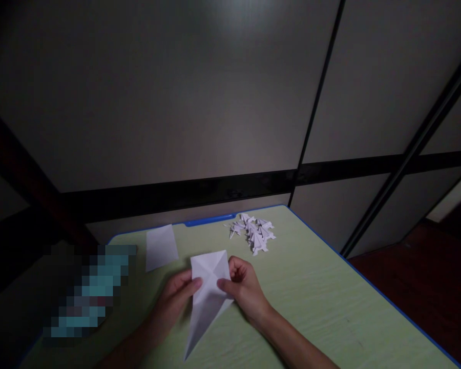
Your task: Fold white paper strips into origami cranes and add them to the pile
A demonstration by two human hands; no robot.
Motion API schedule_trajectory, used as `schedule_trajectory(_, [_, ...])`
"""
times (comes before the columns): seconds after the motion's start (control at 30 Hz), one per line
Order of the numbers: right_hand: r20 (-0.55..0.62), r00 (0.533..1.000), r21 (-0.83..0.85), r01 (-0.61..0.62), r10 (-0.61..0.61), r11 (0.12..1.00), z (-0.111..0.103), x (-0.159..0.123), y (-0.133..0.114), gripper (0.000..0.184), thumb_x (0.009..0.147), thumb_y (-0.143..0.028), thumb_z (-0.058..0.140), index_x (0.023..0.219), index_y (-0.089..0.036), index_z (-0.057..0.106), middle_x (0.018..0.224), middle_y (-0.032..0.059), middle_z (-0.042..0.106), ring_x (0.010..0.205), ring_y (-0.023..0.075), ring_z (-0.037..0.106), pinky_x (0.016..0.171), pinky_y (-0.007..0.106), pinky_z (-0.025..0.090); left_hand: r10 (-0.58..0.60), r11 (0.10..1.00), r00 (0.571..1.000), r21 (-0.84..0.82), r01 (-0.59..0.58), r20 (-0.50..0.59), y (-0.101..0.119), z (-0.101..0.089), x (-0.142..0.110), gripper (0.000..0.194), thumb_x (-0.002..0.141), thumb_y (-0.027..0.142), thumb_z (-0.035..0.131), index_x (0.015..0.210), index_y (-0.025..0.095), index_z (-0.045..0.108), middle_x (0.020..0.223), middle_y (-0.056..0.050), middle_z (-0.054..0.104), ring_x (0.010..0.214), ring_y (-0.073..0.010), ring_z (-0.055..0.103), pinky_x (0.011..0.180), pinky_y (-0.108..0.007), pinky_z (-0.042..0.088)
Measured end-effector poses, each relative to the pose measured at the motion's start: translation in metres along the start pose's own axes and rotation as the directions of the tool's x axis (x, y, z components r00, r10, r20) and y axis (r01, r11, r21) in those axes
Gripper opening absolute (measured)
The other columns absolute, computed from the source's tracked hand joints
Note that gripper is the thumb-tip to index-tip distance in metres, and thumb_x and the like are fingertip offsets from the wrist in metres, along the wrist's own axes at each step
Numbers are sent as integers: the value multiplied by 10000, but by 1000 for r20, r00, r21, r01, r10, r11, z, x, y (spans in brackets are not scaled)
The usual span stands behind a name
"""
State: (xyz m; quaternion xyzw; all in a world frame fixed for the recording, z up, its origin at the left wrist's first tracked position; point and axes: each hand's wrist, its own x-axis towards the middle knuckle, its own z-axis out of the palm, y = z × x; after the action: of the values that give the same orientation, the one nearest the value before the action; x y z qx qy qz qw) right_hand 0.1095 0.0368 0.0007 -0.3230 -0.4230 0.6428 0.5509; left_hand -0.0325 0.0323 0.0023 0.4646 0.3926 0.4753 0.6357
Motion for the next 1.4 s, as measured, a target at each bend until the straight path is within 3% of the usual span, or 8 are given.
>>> schedule_trajectory(0.17, [149, 986, -118, -56, 73, 991, 8, -2, 5, 302, 478, -181, 687, 587, -152, 407, 525, -55, 475, 460, 54, 402, 434, 161, 291, 88, 993, 966, 99, -65, -243, -5, -3, 3, 160, 555, 244, 611, 610, 95, 591, 530, -20, 603, 490, -126, 492, 462, -207, 369])
schedule_trajectory(0.3, [142, 985, -175, -77, 103, 982, 9, -1, 6, 338, 470, -216, 698, 535, -154, 372, 472, -76, 414, 417, 36, 353, 410, 155, 254, 186, 973, 907, 196, -118, -377, -8, -9, 5, 161, 564, 264, 603, 551, 108, 567, 467, 5, 569, 446, -110, 471, 414, -188, 348])
schedule_trajectory(0.47, [4, 1000, -149, -15, 16, 989, 4, 2, 10, 320, 530, -289, 665, 539, -156, 375, 459, -78, 384, 406, 36, 322, 402, 160, 237, 74, 996, 973, 55, -64, -217, -10, -5, 7, 221, 519, 284, 644, 639, 108, 585, 524, -8, 599, 461, -123, 505, 428, -200, 372])
schedule_trajectory(0.7, [-57, 998, -108, -14, 7, 994, 1, 4, 12, 286, 593, -307, 624, 548, -152, 388, 428, -85, 354, 378, 32, 294, 381, 158, 201, 0, 999, 996, -36, -3, -89, -9, -6, 9, 220, 561, 280, 626, 684, 98, 619, 574, -38, 628, 536, -151, 537, 509, -230, 392])
schedule_trajectory(1.13, [-6, 998, -45, -63, 63, 997, -3, 5, 15, 255, 649, -337, 579, 584, -150, 419, 419, -75, 385, 365, 38, 304, 381, 164, 200, 10, 997, 997, -81, -17, -79, -2, -5, 8, 237, 576, 271, 621, 734, 95, 619, 618, -55, 645, 563, -169, 557, 528, -244, 396])
schedule_trajectory(1.4, [-61, 998, -125, -7, 0, 992, -5, 7, 16, 273, 639, -330, 587, 540, -147, 410, 431, -78, 330, 383, 36, 283, 379, 172, 189, 12, 999, 1000, -52, -13, -22, -3, -3, 5, 269, 575, 314, 623, 734, 97, 618, 644, -73, 658, 578, -187, 583, 539, -263, 421])
